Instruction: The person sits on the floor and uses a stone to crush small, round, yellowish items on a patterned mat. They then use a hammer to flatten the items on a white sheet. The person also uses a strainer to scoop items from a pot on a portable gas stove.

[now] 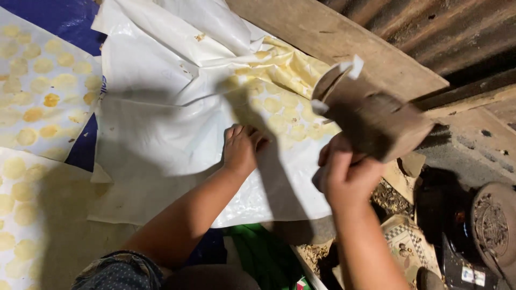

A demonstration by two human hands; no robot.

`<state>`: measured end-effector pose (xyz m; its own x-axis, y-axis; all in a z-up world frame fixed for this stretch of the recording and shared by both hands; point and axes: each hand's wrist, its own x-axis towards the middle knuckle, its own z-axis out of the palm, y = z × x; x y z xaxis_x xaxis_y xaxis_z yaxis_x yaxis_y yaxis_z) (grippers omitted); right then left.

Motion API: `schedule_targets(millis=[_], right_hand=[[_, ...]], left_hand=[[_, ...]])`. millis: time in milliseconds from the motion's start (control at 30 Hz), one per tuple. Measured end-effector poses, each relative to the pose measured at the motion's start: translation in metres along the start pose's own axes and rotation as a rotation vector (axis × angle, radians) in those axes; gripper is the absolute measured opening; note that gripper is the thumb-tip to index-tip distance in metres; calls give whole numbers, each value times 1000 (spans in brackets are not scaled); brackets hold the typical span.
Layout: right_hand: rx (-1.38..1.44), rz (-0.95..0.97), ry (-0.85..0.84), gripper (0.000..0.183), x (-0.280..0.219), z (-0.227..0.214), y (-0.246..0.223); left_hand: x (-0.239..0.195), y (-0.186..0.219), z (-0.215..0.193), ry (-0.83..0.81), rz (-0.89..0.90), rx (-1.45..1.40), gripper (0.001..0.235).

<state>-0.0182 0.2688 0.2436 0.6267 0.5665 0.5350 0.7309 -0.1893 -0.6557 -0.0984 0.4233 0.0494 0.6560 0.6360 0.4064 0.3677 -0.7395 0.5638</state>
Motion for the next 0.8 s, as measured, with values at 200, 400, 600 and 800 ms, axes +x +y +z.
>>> schedule_targets(millis=[200, 400, 600, 800], right_hand=[[-398, 386, -523, 43, -46, 88, 80], [-318, 482, -645, 49, -4, 57, 59], [-88, 384, -260, 27, 19, -4, -26], [-248, 44, 106, 48, -21, 38, 14]], left_hand=[[-5, -21, -36, 134, 178, -31, 9], [2, -31, -20, 297, 295, 92, 8], [6, -12, 7, 156, 259, -90, 23], [2, 0, -17, -197, -105, -453, 31]])
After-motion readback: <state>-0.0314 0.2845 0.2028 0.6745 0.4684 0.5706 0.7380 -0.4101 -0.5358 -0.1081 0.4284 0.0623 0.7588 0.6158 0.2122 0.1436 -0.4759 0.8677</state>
